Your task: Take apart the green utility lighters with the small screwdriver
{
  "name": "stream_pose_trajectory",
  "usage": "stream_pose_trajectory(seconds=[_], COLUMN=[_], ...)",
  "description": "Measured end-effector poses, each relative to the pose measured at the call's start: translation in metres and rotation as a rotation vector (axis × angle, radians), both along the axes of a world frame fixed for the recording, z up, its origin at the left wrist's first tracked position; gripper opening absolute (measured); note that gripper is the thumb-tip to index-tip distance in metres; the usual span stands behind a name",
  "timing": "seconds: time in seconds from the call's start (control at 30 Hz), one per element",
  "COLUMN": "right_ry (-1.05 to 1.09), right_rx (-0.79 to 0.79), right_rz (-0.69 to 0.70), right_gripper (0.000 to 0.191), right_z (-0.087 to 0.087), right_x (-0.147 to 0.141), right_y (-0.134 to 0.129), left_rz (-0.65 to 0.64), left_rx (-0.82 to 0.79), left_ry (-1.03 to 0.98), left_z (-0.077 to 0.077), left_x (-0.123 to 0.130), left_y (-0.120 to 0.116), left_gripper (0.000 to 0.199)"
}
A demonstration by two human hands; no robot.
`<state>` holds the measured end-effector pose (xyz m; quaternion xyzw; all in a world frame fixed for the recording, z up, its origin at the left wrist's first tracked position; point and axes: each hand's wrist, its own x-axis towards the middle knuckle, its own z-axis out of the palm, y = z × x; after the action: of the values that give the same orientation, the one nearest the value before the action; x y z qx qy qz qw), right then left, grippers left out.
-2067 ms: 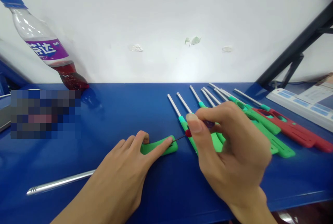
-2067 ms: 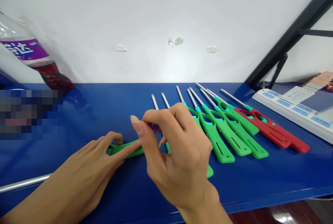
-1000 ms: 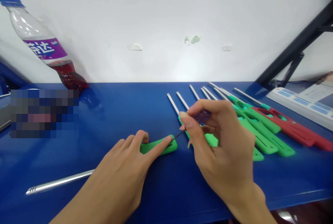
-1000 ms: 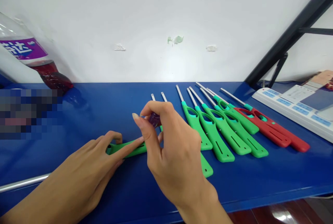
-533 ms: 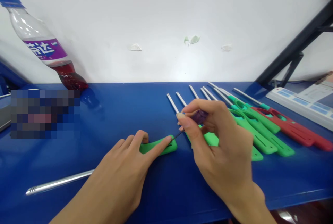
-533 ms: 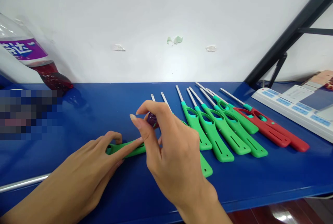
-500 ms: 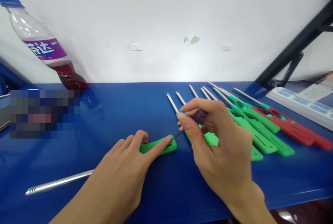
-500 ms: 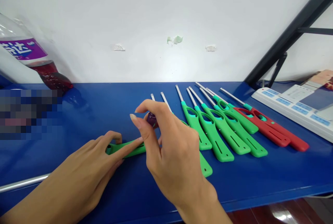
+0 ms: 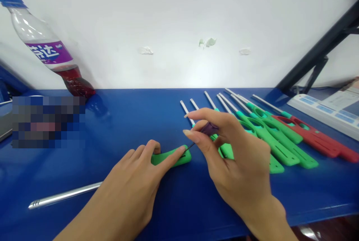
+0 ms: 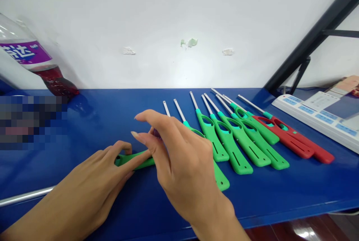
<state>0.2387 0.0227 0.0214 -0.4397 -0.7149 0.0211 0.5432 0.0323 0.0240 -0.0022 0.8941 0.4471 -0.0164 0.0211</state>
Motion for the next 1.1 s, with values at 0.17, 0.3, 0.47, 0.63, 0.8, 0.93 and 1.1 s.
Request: stream_pose_trajectory(seconds=[0.17, 0.3, 0.47, 0.63, 0.8, 0.93, 1.1], right_ry=[0.052, 0.05, 0.029, 0.002, -0.008, -0.021, -0.032], right_rx=[-0.009, 0.003, 0.003, -0.01, -0.022, -0.014, -0.009], right_rz=[-0.027, -0.042, -0.032, -0.02, -0.003, 0.011, 0.018], right_gripper=[0.016, 0.016, 0.014, 0.018, 0.022, 0.019, 0.012], right_z=[0.0013, 0.0015, 0.0005, -0.0009, -0.0026, -0.0035, -0.0032], right_x=[-0.0015, -0.0021, -0.0016, -0.0002, 0.0015, 0.0019, 0.002], right_y=[0.0, -0.0001, -0.0004, 0.0002, -0.0003, -0.0009, -0.0012], left_rz=[-0.002, 0.007, 0.029, 0.01, 0.002, -0.014, -0.004], left_rx=[0.02, -0.004, -0.038, -0.029, -0.013, 0.023, 0.02], left_ry=[0.006, 0.036, 0.056, 0.034, 0.027, -0.002, 0.01], left_z=[0.0001, 0.0029, 0.004, 0.0013, -0.0009, -0.0029, -0.0037], left_x=[-0.0006, 0.0024, 0.0041, 0.0031, 0.0012, -0.0007, 0.0], left_y=[-0.0008, 0.0008, 0.0013, 0.0008, 0.0006, 0.0, -0.0002], left_gripper=[0.099, 0.098, 0.096, 0.098, 0.097, 0.099, 0.099])
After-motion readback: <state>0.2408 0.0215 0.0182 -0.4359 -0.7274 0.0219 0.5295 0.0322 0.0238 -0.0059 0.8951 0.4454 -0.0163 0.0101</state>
